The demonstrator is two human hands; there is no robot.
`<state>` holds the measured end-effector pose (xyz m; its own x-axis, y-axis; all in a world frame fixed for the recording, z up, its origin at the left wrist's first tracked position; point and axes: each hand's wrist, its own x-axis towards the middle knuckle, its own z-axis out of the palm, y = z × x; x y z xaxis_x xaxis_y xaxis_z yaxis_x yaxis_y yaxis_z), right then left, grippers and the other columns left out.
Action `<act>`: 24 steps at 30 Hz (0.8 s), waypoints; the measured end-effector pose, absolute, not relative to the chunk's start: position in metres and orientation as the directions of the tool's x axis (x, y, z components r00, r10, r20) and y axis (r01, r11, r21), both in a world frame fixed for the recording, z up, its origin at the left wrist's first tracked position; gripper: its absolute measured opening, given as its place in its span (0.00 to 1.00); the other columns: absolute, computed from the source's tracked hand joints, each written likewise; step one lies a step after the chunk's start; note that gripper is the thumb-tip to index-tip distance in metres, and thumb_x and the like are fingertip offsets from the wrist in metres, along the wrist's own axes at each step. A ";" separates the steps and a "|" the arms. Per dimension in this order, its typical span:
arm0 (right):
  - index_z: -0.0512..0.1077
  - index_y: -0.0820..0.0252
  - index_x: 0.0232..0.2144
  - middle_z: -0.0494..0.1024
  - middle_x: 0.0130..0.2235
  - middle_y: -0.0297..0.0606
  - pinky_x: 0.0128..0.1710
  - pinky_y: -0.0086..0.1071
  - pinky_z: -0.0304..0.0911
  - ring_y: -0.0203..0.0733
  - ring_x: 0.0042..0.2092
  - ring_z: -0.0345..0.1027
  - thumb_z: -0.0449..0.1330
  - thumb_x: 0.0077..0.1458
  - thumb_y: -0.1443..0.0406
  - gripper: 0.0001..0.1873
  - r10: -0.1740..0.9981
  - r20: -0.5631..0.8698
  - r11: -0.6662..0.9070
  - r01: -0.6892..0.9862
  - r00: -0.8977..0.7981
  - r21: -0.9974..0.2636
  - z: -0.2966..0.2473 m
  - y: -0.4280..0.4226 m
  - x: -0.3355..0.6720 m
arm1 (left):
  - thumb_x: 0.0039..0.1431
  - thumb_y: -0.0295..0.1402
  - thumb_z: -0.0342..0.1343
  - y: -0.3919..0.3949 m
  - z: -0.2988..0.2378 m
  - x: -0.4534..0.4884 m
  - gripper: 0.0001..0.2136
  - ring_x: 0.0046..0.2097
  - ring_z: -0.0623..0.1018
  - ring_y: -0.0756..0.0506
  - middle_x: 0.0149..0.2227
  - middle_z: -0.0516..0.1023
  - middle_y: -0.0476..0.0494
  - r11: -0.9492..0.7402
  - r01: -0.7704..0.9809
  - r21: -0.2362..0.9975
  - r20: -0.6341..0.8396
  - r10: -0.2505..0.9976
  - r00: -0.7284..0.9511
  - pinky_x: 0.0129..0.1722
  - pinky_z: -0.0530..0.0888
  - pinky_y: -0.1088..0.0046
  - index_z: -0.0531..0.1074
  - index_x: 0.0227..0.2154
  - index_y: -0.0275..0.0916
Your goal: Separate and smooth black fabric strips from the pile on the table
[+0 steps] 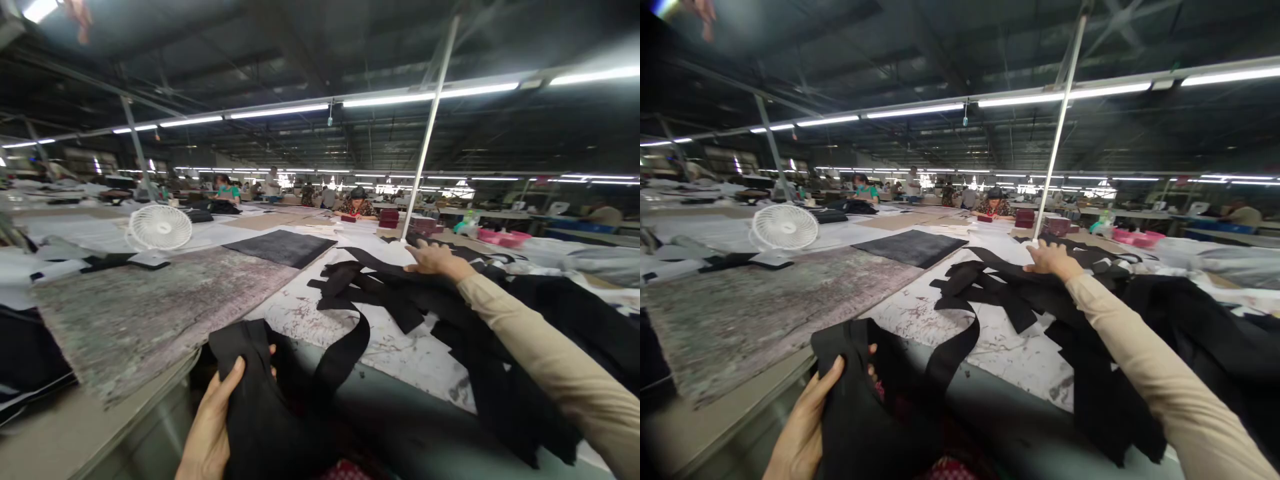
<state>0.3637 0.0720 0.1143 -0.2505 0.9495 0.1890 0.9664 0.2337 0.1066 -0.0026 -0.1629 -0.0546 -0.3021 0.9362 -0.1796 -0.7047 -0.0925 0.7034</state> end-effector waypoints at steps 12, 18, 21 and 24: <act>0.74 0.51 0.41 0.77 0.43 0.35 0.58 0.37 0.51 0.43 0.54 0.64 0.52 0.59 0.69 0.14 0.217 -0.029 0.975 0.218 -0.976 -0.050 0.058 -0.028 0.251 | 0.49 0.24 0.60 -0.174 -0.047 -0.005 0.16 0.29 0.81 0.46 0.39 0.82 0.39 -0.177 -0.725 0.666 -0.155 0.918 -0.366 0.30 0.81 0.72 0.75 0.44 0.34; 0.62 0.62 0.21 0.63 0.22 0.30 0.26 0.27 0.51 0.31 0.25 0.54 0.52 0.60 0.64 0.15 0.332 0.046 0.941 0.328 -0.942 -0.083 0.130 0.011 0.202 | 0.52 0.22 0.57 -0.175 -0.058 -0.026 0.14 0.29 0.81 0.45 0.39 0.82 0.40 -0.225 -0.753 0.618 -0.148 0.908 -0.392 0.32 0.81 0.68 0.76 0.43 0.36; 0.60 0.62 0.20 0.61 0.21 0.29 0.24 0.26 0.48 0.29 0.23 0.51 0.55 0.57 0.63 0.16 0.452 0.013 0.873 0.440 -0.892 -0.208 0.167 0.033 0.187 | 0.53 0.21 0.54 -0.175 -0.066 -0.036 0.17 0.33 0.82 0.46 0.41 0.82 0.42 -0.241 -0.776 0.583 -0.137 0.912 -0.386 0.38 0.80 0.70 0.75 0.45 0.40; 0.63 0.63 0.21 0.63 0.20 0.30 0.22 0.25 0.50 0.28 0.21 0.53 0.56 0.57 0.62 0.15 0.565 -0.047 0.748 0.535 -0.824 -0.392 0.183 0.052 0.187 | 0.54 0.20 0.52 -0.177 -0.069 -0.038 0.17 0.34 0.82 0.46 0.41 0.82 0.41 -0.238 -0.790 0.566 -0.121 0.923 -0.365 0.40 0.79 0.69 0.75 0.45 0.40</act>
<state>0.1871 0.0524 0.1833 -0.8239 0.5647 -0.0472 0.5352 0.7480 -0.3925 -0.0383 -0.1772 -0.0688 -0.3649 0.9231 -0.1210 -0.7895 -0.2380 0.5657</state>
